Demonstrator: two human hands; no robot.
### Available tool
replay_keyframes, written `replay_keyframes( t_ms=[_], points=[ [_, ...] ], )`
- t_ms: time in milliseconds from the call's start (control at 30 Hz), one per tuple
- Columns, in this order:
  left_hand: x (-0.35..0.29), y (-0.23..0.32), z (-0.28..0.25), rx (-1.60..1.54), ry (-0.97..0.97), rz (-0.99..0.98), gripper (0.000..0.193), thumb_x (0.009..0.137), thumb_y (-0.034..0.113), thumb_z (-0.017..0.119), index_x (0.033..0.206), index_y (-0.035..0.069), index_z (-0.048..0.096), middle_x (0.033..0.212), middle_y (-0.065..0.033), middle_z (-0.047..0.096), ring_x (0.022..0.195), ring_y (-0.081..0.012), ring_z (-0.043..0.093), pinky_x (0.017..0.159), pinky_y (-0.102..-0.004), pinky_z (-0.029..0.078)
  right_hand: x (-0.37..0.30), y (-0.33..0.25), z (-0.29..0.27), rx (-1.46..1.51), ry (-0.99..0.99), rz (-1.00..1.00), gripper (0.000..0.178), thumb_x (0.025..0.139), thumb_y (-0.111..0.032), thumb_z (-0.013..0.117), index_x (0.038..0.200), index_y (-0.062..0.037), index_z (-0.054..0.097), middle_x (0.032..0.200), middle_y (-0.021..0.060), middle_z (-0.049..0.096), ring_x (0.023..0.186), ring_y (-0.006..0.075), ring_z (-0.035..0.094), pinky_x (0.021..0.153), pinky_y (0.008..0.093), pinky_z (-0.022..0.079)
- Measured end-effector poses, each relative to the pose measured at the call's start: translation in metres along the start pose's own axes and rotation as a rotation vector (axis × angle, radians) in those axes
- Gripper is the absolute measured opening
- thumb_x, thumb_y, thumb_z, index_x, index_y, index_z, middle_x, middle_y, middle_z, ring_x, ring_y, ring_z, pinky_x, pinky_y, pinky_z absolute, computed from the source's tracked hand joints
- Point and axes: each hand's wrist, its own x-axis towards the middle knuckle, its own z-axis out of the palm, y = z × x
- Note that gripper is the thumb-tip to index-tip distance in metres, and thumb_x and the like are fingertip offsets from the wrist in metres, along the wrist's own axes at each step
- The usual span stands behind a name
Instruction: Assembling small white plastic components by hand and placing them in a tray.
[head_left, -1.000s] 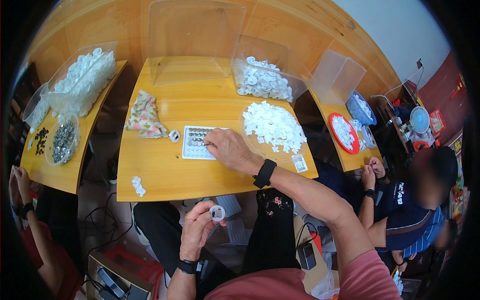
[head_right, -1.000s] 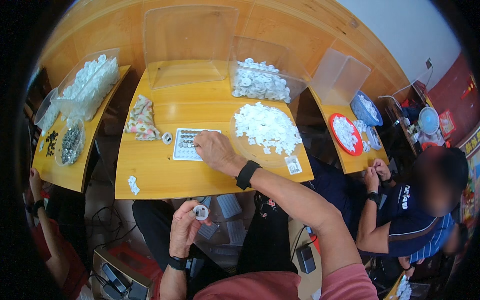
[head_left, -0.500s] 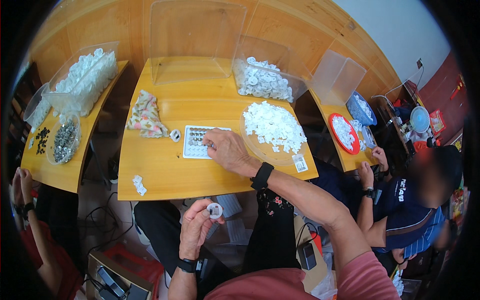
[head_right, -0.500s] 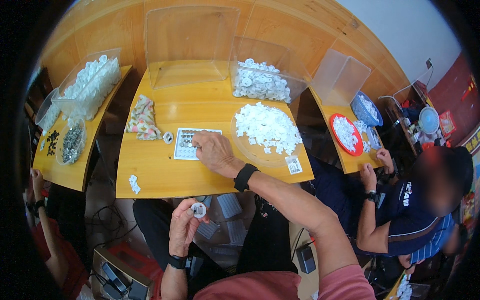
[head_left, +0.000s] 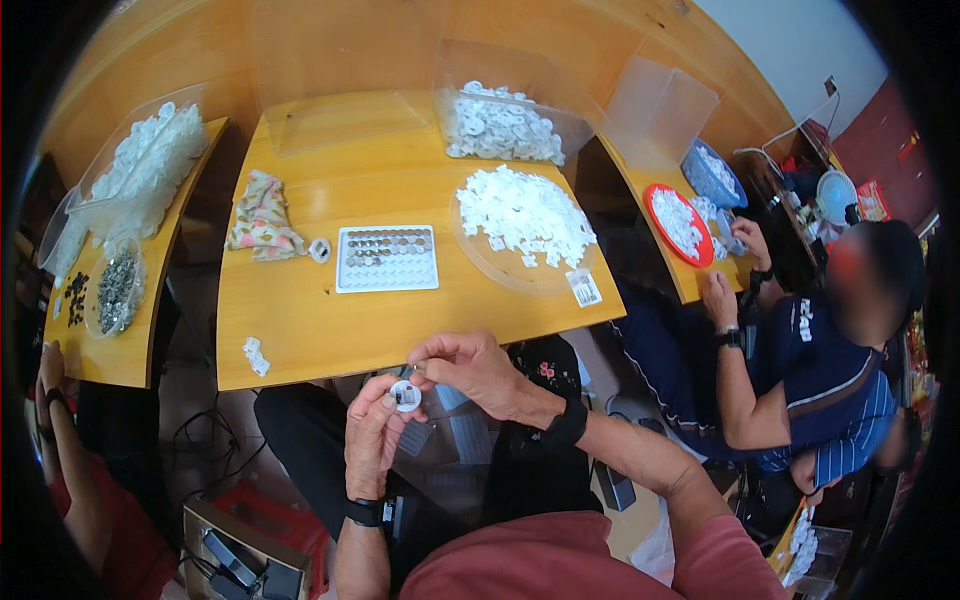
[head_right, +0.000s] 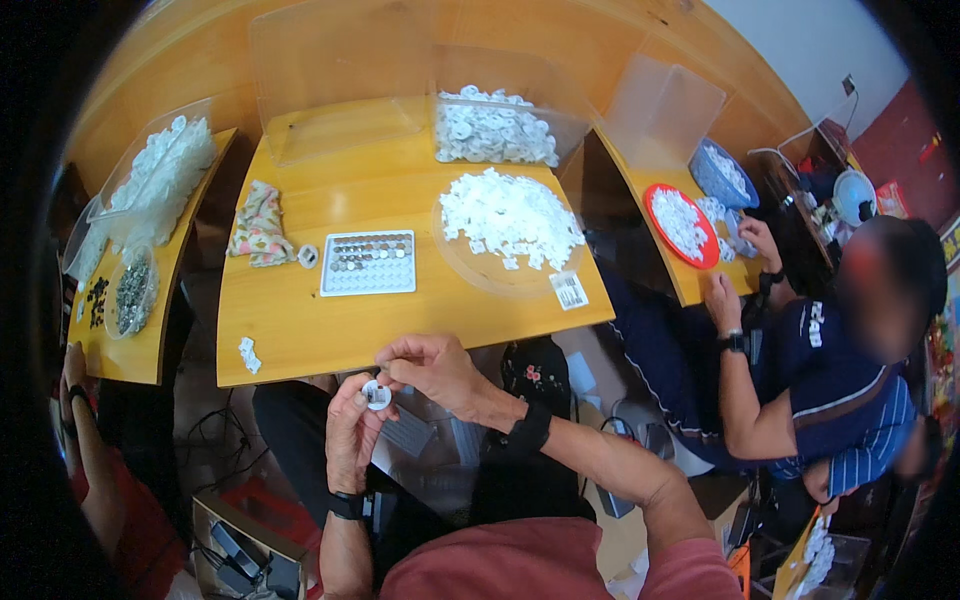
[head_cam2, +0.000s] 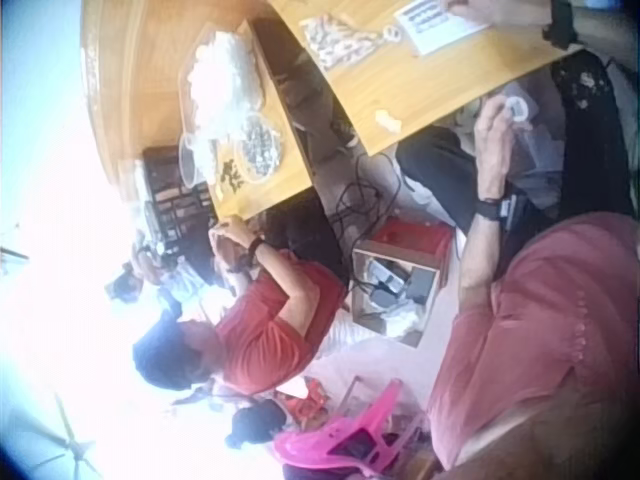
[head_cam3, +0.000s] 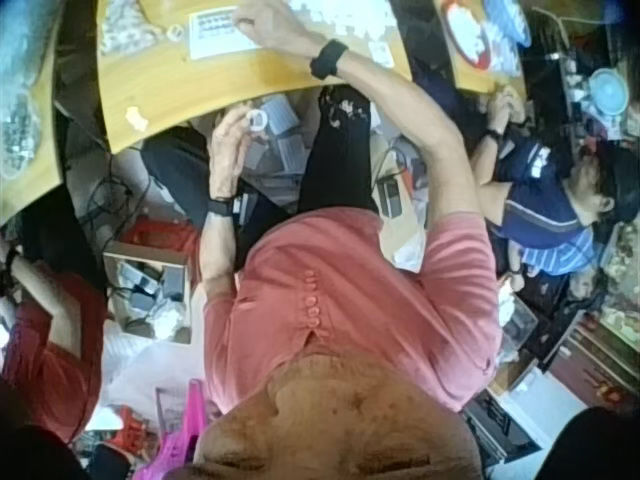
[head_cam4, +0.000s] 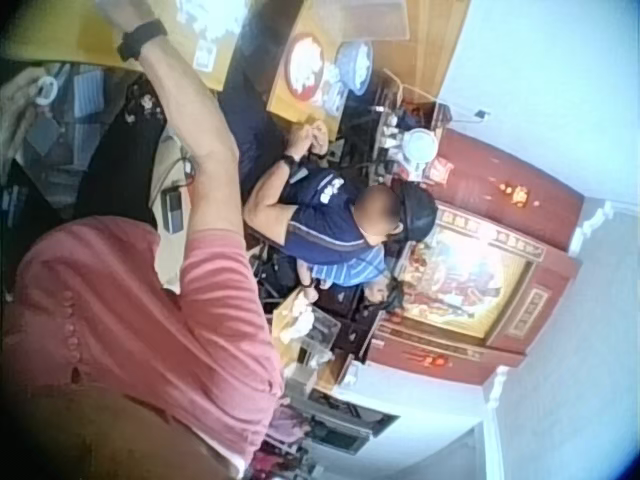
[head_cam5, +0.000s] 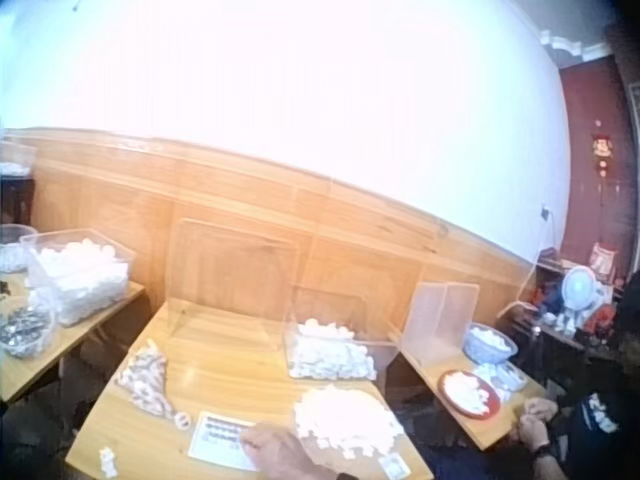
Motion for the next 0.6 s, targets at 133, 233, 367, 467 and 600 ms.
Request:
replay_keyframes(
  t_ms=[133, 233, 367, 467, 600],
  points=[
    [-0.003, -0.005, 0.002, 0.016, 0.015, -0.015, 0.028, 0.089, 0.018, 0.057, 0.108, -0.003, 0.054, 0.09, -0.0142, 0.062, 0.076, -0.0209, 0.062, 0.07, -0.033, 0.053, -0.029, 0.021, -0.008, 0.266, 0.046, 0.122, 0.015, 0.091, -0.008, 0.056, 0.103, 0.0005, 0.06, 0.088, 0.006, 0.063, 0.079, 0.0109, 0.061, 0.074, 0.0245, 0.051],
    [-0.004, -0.012, -0.002, 0.001, -0.009, -0.031, 0.026, 0.09, 0.015, 0.056, 0.108, -0.004, 0.054, 0.092, -0.0133, 0.062, 0.078, -0.0211, 0.062, 0.072, -0.0343, 0.054, -0.039, 0.031, -0.013, 0.303, 0.09, 0.153, 0.015, 0.091, -0.009, 0.056, 0.103, -0.0006, 0.059, 0.088, 0.0053, 0.063, 0.079, 0.0104, 0.061, 0.074, 0.0251, 0.052],
    [-0.006, -0.021, -0.006, -0.013, -0.038, -0.039, 0.024, 0.09, 0.01, 0.054, 0.109, -0.005, 0.055, 0.095, -0.0126, 0.061, 0.082, -0.0211, 0.062, 0.073, -0.0359, 0.054, -0.047, 0.039, -0.015, 0.294, 0.133, 0.154, 0.015, 0.091, -0.009, 0.056, 0.104, -0.0015, 0.059, 0.087, 0.0045, 0.062, 0.079, 0.0097, 0.061, 0.074, 0.0251, 0.052],
    [-0.007, -0.023, 0.0, 0.054, 0.019, -0.043, 0.027, 0.09, 0.016, 0.056, 0.108, -0.003, 0.054, 0.09, -0.0141, 0.062, 0.076, -0.0208, 0.062, 0.071, -0.0327, 0.053, -0.047, 0.038, -0.013, 0.249, 0.137, 0.161, 0.016, 0.09, -0.008, 0.057, 0.104, -0.0003, 0.059, 0.088, 0.0045, 0.062, 0.079, 0.0093, 0.061, 0.074, 0.0244, 0.052],
    [-0.005, -0.026, -0.002, 0.068, 0.03, -0.043, 0.026, 0.09, 0.016, 0.056, 0.108, -0.003, 0.054, 0.09, -0.0146, 0.062, 0.076, -0.0207, 0.062, 0.071, -0.0324, 0.053, -0.045, 0.039, -0.013, 0.201, 0.121, 0.136, 0.016, 0.09, -0.006, 0.057, 0.104, 0.0015, 0.059, 0.089, 0.0052, 0.062, 0.08, 0.009, 0.061, 0.075, 0.0238, 0.052]
  ],
)
